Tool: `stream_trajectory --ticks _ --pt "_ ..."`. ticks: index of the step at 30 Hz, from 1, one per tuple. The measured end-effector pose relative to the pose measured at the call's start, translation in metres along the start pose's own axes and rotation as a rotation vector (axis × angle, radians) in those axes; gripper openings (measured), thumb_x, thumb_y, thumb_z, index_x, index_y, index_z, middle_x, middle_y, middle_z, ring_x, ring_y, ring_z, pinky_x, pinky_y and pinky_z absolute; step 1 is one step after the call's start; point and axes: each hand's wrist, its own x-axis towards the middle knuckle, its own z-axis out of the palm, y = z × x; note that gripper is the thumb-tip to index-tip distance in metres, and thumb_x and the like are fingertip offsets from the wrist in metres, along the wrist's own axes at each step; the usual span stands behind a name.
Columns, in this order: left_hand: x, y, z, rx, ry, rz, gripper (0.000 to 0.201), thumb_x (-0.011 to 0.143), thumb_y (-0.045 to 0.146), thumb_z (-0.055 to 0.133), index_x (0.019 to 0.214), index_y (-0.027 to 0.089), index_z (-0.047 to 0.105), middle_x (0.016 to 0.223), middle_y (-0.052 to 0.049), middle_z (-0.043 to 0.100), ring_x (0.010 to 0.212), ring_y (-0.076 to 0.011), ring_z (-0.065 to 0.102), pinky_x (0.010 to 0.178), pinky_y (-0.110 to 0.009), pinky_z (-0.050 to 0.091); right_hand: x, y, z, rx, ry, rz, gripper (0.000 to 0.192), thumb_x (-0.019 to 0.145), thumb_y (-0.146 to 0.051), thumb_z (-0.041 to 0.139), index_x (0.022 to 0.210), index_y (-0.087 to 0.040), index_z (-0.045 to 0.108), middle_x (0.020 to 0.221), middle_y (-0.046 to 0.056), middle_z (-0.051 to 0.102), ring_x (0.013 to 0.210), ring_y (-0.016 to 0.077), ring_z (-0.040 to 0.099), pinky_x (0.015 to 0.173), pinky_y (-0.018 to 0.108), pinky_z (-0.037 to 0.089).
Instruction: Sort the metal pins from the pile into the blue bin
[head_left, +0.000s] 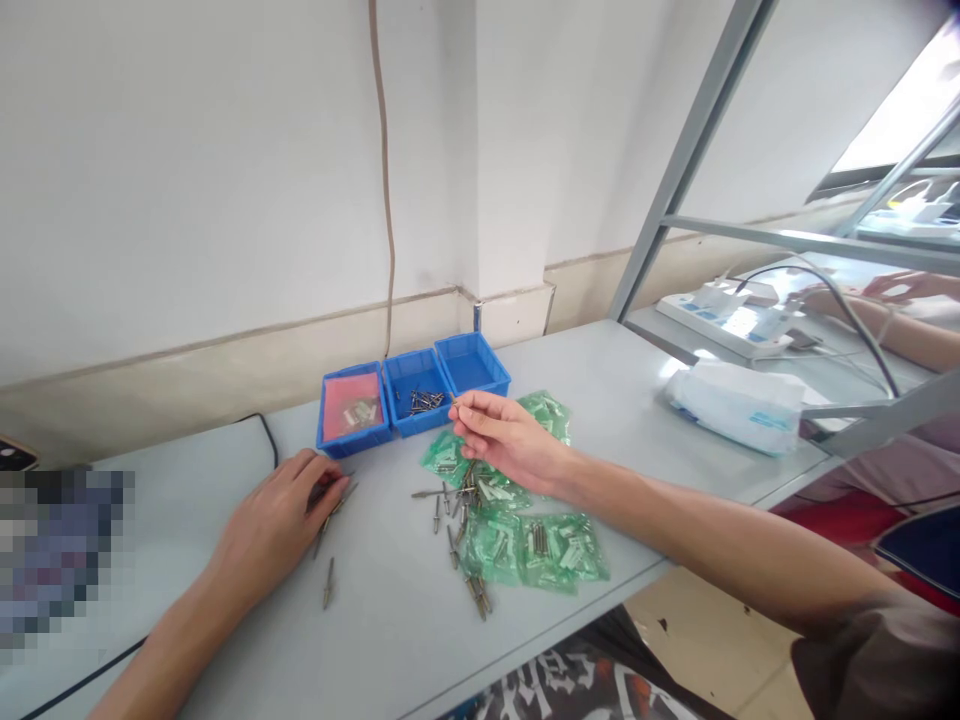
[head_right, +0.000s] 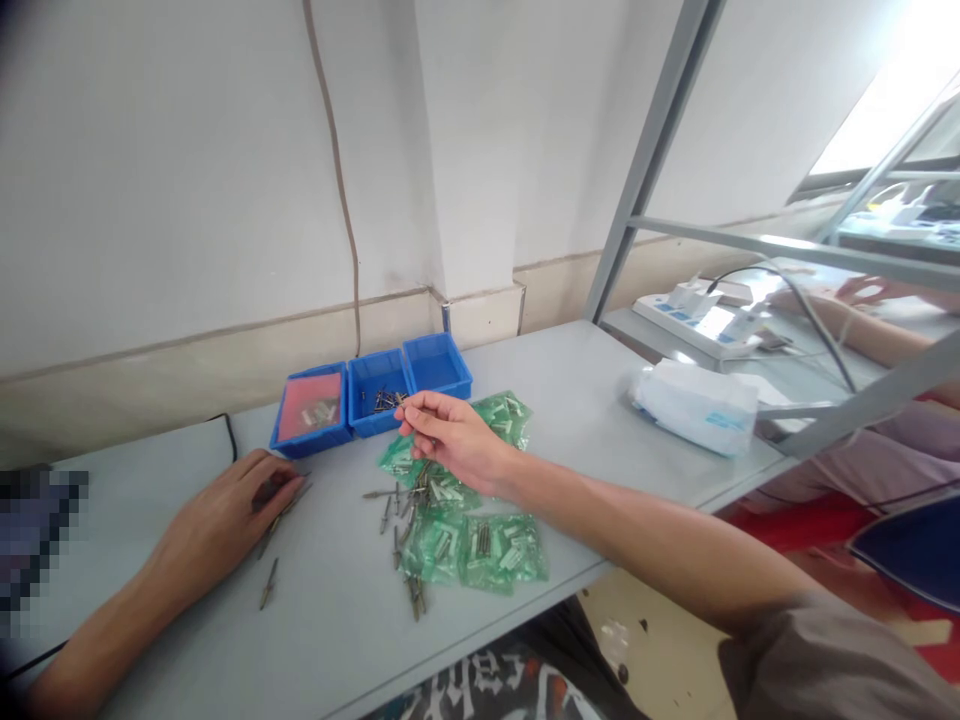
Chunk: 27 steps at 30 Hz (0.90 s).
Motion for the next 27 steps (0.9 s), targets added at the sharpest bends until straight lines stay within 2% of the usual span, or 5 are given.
stream_trajectory --ticks 4,7,11,22,27 --pt "0.0004 0.0001 0.0011 -0.001 0.009 0.013 0.037 0.108 0.057 0.042 0.102 0.026 0.063 0.105 -0.003 0.068 0.092 -0.0228 0.067 0.07 -0.032 0.047 0.0003 -0.0007 -0.0006 0.038 0.002 0.032 0.026 0.09 -0.041 0.088 0.096 -0.018 0.075 0.085 0.0 0.062 0.063 0.0091 0.041 0.066 0.027 0.043" --pt "0.0005 0.0007 0.0013 0.007 0.009 0.009 0.037 0.108 0.057 0.042 0.103 0.026 0.063 0.107 -0.003 0.068 0.092 -0.0229 0.067 0.07 -0.032 0.047 0.0009 0.0006 -0.0006 0.01 0.013 0.014 0.026 0.089 -0.04 0.089 0.096 -0.019 0.075 0.088 0.001 0.064 0.067 0.0104 0.046 0.065 0.027 0.043" --pt "0.0007 0.0007 0.0012 0.009 0.004 -0.001 0.037 0.108 0.057 0.043 0.103 0.026 0.063 0.107 -0.003 0.068 0.093 -0.0229 0.067 0.07 -0.031 0.047 0.001 0.0034 -0.0005 -0.137 0.041 -0.053 0.028 0.086 -0.041 0.091 0.095 -0.02 0.074 0.093 0.002 0.067 0.071 0.0121 0.052 0.066 0.027 0.044" --pt "0.0013 0.001 0.0004 0.009 0.009 -0.003 0.039 0.107 0.059 0.042 0.102 0.026 0.064 0.107 -0.003 0.068 0.093 -0.0229 0.067 0.07 -0.031 0.047 -0.0023 0.0003 0.0005 -0.488 0.069 -0.144 0.028 0.086 -0.042 0.088 0.095 -0.019 0.075 0.082 0.0 0.068 0.071 0.0135 0.058 0.067 0.028 0.046" --pt "0.0009 0.0004 0.001 0.006 0.005 -0.003 0.039 0.107 0.059 0.042 0.103 0.027 0.064 0.106 -0.003 0.069 0.094 -0.0237 0.068 0.07 -0.031 0.047 -0.0046 0.0002 0.0017 -0.552 0.063 -0.171 0.025 0.087 -0.041 0.088 0.095 -0.02 0.076 0.081 0.0 0.067 0.068 0.0139 0.056 0.066 0.029 0.045"
